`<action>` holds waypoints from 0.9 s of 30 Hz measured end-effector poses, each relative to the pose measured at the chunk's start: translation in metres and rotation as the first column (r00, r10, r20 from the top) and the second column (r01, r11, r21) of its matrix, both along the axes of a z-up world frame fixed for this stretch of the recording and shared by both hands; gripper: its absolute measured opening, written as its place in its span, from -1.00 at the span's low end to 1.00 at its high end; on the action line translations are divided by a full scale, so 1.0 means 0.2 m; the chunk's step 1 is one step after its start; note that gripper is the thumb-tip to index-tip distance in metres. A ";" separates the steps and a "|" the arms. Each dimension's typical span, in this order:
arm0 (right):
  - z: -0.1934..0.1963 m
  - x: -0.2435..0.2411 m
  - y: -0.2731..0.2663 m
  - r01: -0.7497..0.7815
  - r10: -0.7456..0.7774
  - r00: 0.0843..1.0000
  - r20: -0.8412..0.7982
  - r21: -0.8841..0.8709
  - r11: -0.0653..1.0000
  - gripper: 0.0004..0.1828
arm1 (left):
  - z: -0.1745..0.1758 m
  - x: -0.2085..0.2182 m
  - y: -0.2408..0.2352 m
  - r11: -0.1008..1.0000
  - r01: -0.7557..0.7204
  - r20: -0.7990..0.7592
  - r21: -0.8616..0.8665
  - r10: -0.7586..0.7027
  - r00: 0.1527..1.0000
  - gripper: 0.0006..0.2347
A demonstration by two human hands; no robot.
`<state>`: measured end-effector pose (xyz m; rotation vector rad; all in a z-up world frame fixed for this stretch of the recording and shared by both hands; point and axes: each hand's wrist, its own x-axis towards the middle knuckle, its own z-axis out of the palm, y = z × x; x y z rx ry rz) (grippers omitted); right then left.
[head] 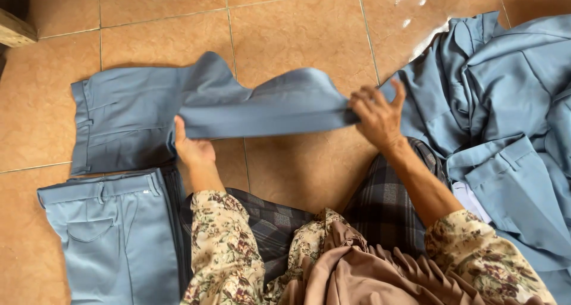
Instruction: The person sits on a tiled floor and folds several pairs of light blue trousers by hand. Each pair is laid flat, folded lengthwise, then folded into a compact rectangle and placed on a growing stack to the left.
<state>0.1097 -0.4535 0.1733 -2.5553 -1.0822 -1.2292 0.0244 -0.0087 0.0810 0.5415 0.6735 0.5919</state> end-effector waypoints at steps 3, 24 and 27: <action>-0.29 -0.19 0.02 -0.101 0.097 0.990 -0.099 -0.036 0.994 -0.78 | 0.04 -0.21 -0.05 0.986 -0.130 -0.134 -0.100 0.116 0.984 -0.36; -0.90 -0.16 -0.12 0.629 -0.170 -0.117 -0.978 -0.206 0.750 -0.22 | -0.39 -0.30 -0.36 -0.197 0.977 -0.897 0.076 0.415 0.153 -0.58; -0.95 -0.14 -0.14 0.652 -0.066 -0.108 -0.992 -0.120 0.749 -0.37 | -0.43 -0.31 -0.33 -0.196 0.973 -0.889 0.118 0.415 0.191 -0.63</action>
